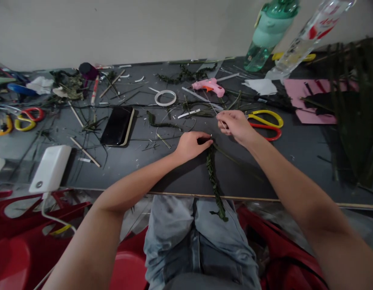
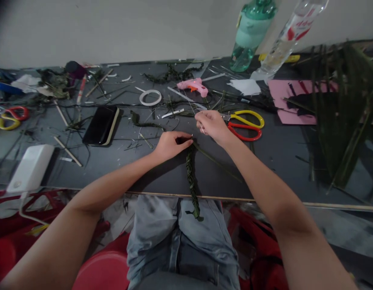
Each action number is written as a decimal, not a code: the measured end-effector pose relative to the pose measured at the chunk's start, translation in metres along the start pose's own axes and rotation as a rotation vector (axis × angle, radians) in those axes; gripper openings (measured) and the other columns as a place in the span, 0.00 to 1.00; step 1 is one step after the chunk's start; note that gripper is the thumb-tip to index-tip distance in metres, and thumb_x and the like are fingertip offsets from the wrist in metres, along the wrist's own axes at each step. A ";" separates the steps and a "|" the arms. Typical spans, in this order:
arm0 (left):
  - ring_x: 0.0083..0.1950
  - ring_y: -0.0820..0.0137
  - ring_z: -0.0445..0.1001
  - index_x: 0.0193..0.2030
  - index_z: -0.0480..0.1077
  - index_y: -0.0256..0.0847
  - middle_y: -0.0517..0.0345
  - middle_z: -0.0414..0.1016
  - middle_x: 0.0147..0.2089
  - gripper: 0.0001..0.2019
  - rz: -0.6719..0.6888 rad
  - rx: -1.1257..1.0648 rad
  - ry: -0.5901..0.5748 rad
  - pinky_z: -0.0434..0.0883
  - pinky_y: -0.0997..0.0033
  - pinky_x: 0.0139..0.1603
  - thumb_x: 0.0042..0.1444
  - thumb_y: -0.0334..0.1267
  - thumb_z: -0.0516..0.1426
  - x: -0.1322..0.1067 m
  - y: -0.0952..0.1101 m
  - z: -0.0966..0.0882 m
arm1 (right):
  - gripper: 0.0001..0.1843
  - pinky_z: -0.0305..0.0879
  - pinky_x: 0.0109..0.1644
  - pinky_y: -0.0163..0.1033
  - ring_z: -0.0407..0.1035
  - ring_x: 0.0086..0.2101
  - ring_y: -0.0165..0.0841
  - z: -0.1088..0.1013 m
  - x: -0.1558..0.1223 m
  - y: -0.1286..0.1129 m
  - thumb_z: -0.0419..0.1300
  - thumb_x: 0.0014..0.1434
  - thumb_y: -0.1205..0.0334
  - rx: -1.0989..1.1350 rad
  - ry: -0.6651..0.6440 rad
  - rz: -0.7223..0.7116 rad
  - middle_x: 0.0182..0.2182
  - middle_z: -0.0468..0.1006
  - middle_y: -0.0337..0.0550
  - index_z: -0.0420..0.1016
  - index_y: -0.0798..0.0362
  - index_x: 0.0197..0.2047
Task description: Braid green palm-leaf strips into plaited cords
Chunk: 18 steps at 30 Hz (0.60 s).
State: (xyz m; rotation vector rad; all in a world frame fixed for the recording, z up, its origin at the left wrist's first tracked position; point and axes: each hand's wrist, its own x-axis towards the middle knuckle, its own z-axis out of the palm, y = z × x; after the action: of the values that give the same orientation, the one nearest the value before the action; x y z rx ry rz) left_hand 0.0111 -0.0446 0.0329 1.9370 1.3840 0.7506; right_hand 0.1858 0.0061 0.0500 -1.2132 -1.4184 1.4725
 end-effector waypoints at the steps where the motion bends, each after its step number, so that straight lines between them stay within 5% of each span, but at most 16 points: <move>1: 0.35 0.66 0.79 0.41 0.83 0.43 0.52 0.85 0.38 0.11 0.025 0.036 -0.001 0.70 0.67 0.37 0.56 0.44 0.62 0.000 0.001 0.000 | 0.18 0.42 0.20 0.34 0.47 0.15 0.22 -0.001 0.002 0.000 0.62 0.58 0.56 -0.022 -0.006 0.000 0.15 0.56 0.30 0.60 0.50 0.23; 5: 0.36 0.64 0.75 0.32 0.80 0.42 0.51 0.81 0.32 0.17 0.129 0.220 0.137 0.68 0.62 0.42 0.64 0.46 0.53 0.015 -0.012 -0.017 | 0.11 0.48 0.25 0.37 0.53 0.19 0.25 -0.001 0.007 0.009 0.60 0.58 0.59 -0.284 0.169 -0.086 0.16 0.61 0.32 0.67 0.51 0.26; 9: 0.51 0.60 0.71 0.42 0.77 0.42 0.52 0.82 0.45 0.08 0.146 0.326 0.426 0.63 0.51 0.61 0.61 0.39 0.57 0.056 -0.064 -0.070 | 0.09 0.53 0.31 0.39 0.59 0.22 0.28 0.007 0.000 0.010 0.60 0.58 0.63 -0.520 0.250 -0.132 0.18 0.68 0.36 0.70 0.52 0.25; 13: 0.58 0.55 0.68 0.39 0.75 0.41 0.50 0.81 0.46 0.04 0.067 0.475 0.360 0.62 0.44 0.64 0.56 0.36 0.60 0.083 -0.110 -0.111 | 0.09 0.54 0.32 0.40 0.62 0.23 0.29 0.010 -0.009 0.005 0.61 0.55 0.61 -0.685 0.234 -0.215 0.21 0.72 0.39 0.70 0.52 0.25; 15: 0.59 0.52 0.69 0.36 0.75 0.41 0.44 0.82 0.45 0.04 0.052 0.523 0.329 0.63 0.42 0.63 0.57 0.35 0.58 0.083 -0.111 -0.116 | 0.09 0.55 0.32 0.40 0.64 0.24 0.31 0.009 -0.010 0.005 0.63 0.55 0.57 -0.778 0.274 -0.206 0.22 0.74 0.40 0.73 0.51 0.27; 18: 0.65 0.52 0.69 0.39 0.75 0.42 0.42 0.80 0.53 0.06 0.167 0.520 0.361 0.63 0.42 0.66 0.60 0.37 0.56 0.069 -0.083 -0.106 | 0.08 0.62 0.35 0.41 0.69 0.28 0.34 0.004 -0.011 0.005 0.62 0.58 0.56 -0.788 0.349 -0.308 0.27 0.78 0.43 0.78 0.51 0.36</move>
State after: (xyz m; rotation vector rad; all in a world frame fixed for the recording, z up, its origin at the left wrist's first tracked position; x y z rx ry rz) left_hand -0.0982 0.0597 0.0427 2.4270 1.7846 0.9205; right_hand 0.1849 -0.0058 0.0466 -1.5181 -1.8876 0.4429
